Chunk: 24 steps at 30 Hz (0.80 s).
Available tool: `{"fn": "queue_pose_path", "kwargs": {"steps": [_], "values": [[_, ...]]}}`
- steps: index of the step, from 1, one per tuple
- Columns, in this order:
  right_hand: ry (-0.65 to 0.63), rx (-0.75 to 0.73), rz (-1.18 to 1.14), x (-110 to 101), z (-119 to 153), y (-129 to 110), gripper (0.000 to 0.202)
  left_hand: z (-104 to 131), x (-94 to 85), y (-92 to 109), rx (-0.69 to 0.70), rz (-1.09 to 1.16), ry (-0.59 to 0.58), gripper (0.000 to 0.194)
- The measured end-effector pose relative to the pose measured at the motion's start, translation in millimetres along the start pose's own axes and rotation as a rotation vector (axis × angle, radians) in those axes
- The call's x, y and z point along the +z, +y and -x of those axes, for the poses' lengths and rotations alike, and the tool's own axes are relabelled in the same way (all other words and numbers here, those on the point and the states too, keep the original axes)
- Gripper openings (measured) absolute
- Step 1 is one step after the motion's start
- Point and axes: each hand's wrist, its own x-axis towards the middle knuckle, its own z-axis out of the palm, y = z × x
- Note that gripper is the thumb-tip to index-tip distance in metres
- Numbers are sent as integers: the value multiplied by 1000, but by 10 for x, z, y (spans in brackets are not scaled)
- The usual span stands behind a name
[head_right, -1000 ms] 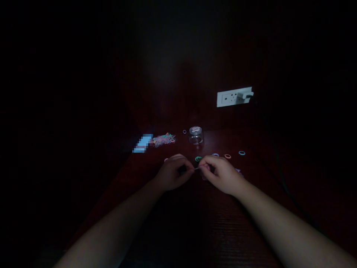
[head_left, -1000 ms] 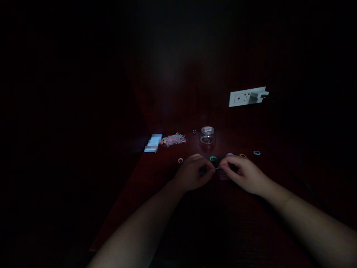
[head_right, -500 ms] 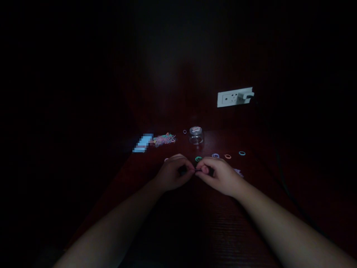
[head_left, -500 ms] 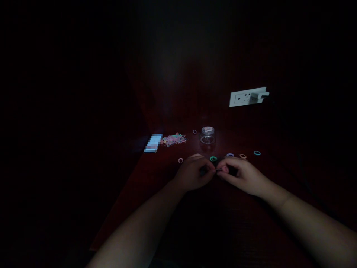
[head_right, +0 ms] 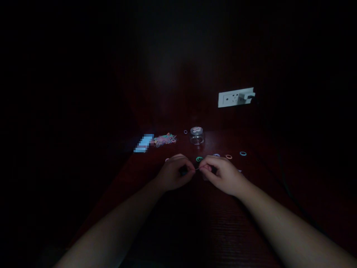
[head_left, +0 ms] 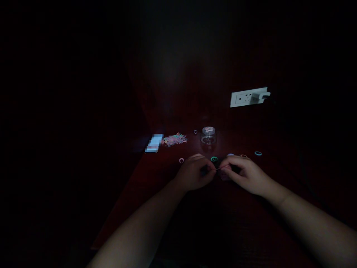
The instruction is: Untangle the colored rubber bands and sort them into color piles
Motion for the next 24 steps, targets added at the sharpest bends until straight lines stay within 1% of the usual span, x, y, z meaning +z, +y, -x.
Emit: {"fn": "queue_pose_path", "kwargs": {"steps": [3, 6, 9, 15, 19, 24], "values": [[-10, 5, 1, -8, 11, 3, 18, 2, -4, -4, 1, -2, 0, 3], [14, 39, -3, -14, 26, 21, 20, 1, -8, -14, -14, -10, -6, 3], [46, 71, -41, -14, 39, 31, 14, 0, -11, -20, -34, -17, -24, 3], [-31, 37, -1, 19, 27, 19, 11, -5, -13, -13, -41, -27, -42, 2], [-39, 58, -19, 34, 20, 30, 14, -8, -9, -13, -25, -13, -45, 2], [-50, 42, -6, 9, 19, 39, 17, -6, -9, -12, -17, -13, -39, 2]]}}
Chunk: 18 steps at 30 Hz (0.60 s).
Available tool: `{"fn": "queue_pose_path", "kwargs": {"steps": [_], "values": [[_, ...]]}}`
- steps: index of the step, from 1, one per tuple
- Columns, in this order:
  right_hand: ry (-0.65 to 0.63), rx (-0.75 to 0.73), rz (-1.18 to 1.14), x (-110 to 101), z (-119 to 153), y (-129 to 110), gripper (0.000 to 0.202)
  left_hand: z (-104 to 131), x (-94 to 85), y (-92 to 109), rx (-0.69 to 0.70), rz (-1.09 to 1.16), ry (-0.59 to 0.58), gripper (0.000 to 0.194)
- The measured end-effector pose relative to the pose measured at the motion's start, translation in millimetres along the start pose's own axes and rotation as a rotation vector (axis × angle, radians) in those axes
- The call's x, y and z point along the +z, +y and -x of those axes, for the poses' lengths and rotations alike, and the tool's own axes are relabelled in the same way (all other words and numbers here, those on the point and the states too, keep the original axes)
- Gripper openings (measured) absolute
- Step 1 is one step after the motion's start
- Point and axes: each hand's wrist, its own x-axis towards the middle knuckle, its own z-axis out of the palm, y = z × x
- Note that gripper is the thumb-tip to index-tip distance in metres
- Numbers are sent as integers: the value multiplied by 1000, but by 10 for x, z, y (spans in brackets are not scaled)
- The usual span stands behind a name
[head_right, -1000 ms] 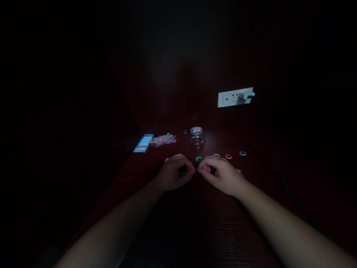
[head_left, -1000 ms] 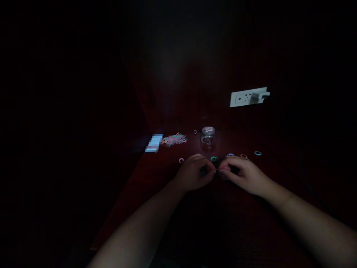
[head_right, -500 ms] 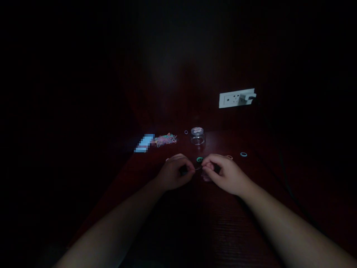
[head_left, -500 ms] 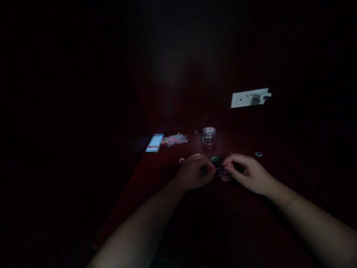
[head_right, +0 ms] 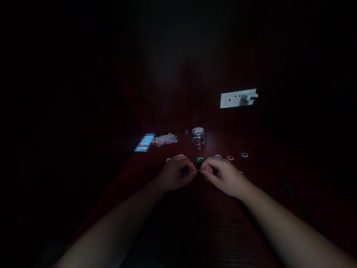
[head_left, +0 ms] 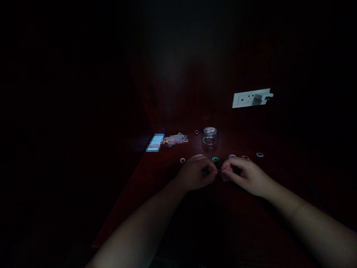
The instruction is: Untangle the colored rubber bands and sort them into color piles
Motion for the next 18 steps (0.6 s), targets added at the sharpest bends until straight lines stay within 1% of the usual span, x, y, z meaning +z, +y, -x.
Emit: {"fn": "queue_pose_path", "kwargs": {"steps": [6, 18], "values": [[22, 6, -2, -22, 5, -3, 16, -2, -2, -2, 0, 3, -6, 3], [4, 2, -20, -40, 5, -31, 14, 0, -3, -1, -6, -3, 4, 2]]}}
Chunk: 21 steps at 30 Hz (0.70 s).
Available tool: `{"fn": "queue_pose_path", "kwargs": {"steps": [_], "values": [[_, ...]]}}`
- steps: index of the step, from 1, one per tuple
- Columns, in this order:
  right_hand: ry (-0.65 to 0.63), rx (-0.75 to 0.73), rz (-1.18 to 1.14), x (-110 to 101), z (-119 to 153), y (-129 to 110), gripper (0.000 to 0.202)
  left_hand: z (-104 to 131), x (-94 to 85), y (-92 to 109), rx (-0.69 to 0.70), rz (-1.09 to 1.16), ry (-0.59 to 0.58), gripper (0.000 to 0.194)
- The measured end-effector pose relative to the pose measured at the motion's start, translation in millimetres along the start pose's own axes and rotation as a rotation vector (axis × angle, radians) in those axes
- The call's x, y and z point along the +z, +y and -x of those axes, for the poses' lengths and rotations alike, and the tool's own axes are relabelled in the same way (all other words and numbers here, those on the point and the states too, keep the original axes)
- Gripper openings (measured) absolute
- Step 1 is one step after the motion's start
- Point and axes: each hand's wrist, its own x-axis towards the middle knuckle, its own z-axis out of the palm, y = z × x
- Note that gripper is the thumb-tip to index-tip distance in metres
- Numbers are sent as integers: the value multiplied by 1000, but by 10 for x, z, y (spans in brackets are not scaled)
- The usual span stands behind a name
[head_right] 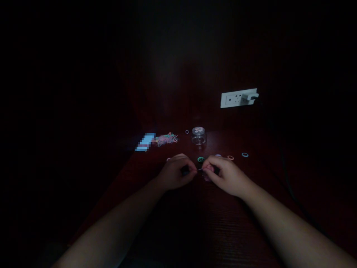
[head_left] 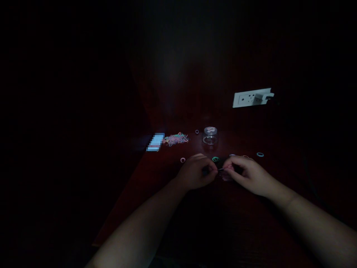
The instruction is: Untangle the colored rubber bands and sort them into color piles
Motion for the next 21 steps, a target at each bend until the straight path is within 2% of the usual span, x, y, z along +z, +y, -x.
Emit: {"fn": "queue_pose_path", "kwargs": {"steps": [8, 21], "values": [[35, -24, 51, 6, -8, 13, 13, -1, 3, -9, -31, -12, -1, 3], [32, -43, 47, -1, -17, -16, 14, 1, 14, -18, 0, 3, 17, 6]]}}
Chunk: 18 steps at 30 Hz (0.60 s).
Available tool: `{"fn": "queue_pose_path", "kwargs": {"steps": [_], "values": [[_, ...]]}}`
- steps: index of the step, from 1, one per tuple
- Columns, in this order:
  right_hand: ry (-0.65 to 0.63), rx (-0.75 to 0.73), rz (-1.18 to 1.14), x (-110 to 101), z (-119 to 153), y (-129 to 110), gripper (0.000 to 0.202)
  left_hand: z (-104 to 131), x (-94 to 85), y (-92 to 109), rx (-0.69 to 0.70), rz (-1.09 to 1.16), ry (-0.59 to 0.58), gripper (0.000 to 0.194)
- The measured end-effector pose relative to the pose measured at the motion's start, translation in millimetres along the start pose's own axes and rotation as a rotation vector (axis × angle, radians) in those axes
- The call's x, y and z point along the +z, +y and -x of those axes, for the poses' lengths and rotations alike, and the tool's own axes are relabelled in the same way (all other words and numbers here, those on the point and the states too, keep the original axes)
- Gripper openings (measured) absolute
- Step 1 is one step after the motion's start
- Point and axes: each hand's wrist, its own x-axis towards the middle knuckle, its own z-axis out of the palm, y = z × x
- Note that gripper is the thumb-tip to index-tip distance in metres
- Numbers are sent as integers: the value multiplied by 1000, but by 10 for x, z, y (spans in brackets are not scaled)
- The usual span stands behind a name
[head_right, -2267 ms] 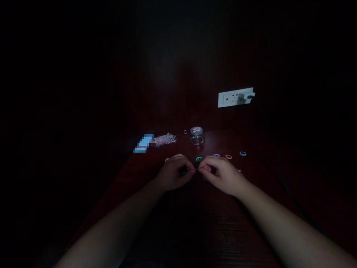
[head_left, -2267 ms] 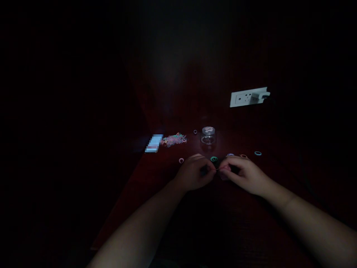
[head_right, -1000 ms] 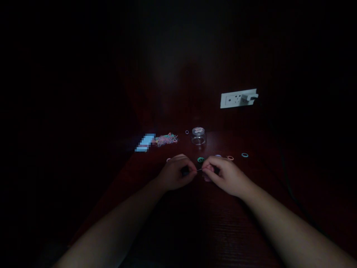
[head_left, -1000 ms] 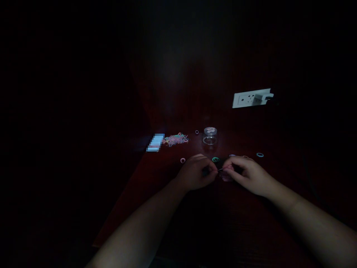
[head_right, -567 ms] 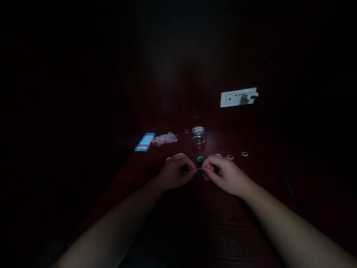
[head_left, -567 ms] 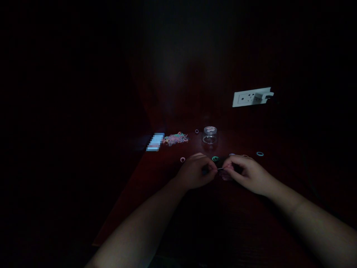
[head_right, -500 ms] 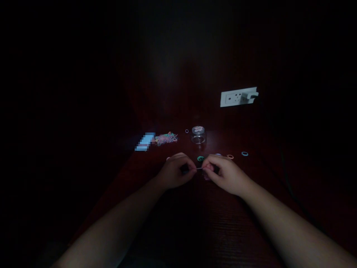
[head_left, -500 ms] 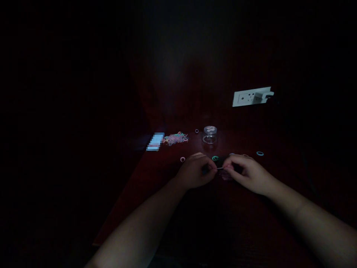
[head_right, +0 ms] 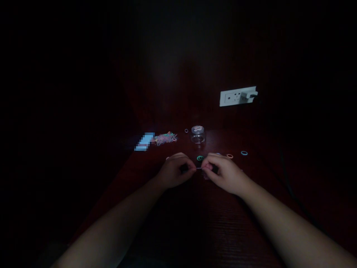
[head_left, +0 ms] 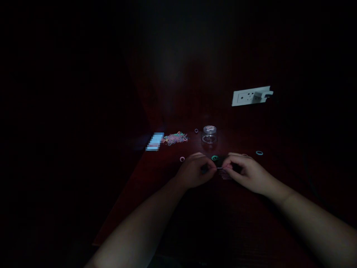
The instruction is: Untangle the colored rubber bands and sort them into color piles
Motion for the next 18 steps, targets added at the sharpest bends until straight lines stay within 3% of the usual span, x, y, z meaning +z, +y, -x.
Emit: {"fn": "queue_pose_path", "kwargs": {"steps": [18], "values": [[-11, -40, 15, 28, 16, 34, 5, -2, 25, -12, 14, 16, 11, 7]]}}
